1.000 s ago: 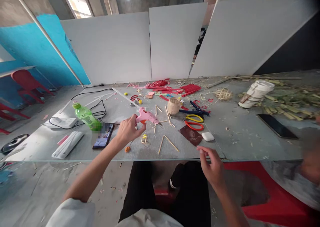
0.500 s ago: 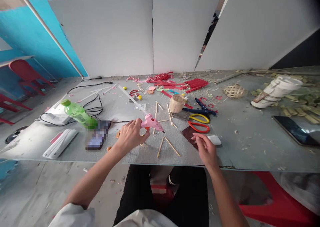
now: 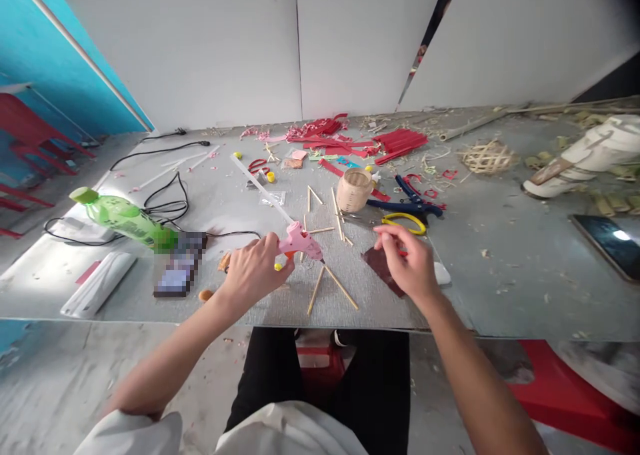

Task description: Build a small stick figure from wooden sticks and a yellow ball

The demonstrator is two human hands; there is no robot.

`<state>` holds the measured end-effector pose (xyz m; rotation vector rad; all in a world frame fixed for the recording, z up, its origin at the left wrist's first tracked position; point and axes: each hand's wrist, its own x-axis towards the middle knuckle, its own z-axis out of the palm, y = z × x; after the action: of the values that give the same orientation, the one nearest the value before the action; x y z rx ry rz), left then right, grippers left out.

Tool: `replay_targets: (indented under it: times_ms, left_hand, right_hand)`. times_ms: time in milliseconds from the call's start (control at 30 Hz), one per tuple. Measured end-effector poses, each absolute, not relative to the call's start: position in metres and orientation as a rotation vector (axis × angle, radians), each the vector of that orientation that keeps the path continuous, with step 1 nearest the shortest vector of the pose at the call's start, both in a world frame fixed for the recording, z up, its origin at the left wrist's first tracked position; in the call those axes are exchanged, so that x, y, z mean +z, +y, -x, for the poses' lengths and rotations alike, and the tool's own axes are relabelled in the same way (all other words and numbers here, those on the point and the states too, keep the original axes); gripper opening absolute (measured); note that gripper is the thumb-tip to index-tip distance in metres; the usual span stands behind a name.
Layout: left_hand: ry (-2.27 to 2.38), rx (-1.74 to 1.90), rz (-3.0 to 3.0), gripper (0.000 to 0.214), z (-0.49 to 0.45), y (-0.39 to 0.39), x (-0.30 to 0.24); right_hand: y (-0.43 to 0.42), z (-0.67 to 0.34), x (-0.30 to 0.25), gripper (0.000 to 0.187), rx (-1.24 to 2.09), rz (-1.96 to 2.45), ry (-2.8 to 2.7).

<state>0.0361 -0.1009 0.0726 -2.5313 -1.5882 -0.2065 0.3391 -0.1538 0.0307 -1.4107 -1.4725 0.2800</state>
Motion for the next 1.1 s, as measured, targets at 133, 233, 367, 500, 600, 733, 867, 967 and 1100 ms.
replay_targets:
  times_ms: [133, 233, 367, 500, 600, 733, 867, 967, 1100]
  left_hand:
    - [-1.576, -0.232, 2.523, 0.023, -0.04, -0.104, 0.073]
    - [-1.586, -0.227, 2.507, 0.021, -0.042, -0.104, 0.075]
    - [-1.582, -0.217, 2.511, 0.021, -0.043, -0.104, 0.075]
    - [-1.584, -0.197, 2.498, 0.022, -0.045, -0.104, 0.073]
    - [-1.599, -0.159, 2.505, 0.02, -0.047, -0.105, 0.073]
    - [-1.574, -0.136, 2.513, 0.019, -0.047, -0.104, 0.072]
    - [-1.561, -0.129, 2.514, 0.019, -0.047, -0.103, 0.071]
    - [-1.577, -0.114, 2.501, 0.019, -0.049, -0.103, 0.07]
    - [-1.575, -0.087, 2.501, 0.021, -0.051, -0.104, 0.07]
  right_hand:
    - [-0.088, -0.333, 0.05, 0.023, 0.187, 1.251, -1.465]
    - [-0.064, -0.327, 0.03, 0.026, 0.152, 1.205, -1.434]
    - [-0.066, -0.323, -0.003, 0.027, 0.132, 1.243, -1.55]
    - [-0.072, -0.322, -0.012, 0.026, 0.17, 1.289, -1.615]
    - [-0.071, -0.321, -0.01, 0.025, 0.197, 1.319, -1.652]
    - [-0.073, -0.317, -0.008, 0.024, 0.303, 1.288, -1.802]
    - [-0.077, -0.314, -0.007, 0.023, 0.357, 1.288, -1.876]
    - [-0.076, -0.314, -0.008, 0.023, 0.346, 1.32, -1.873]
    - [-0.075, -0.315, -0.011, 0.023, 0.326, 1.34, -1.882]
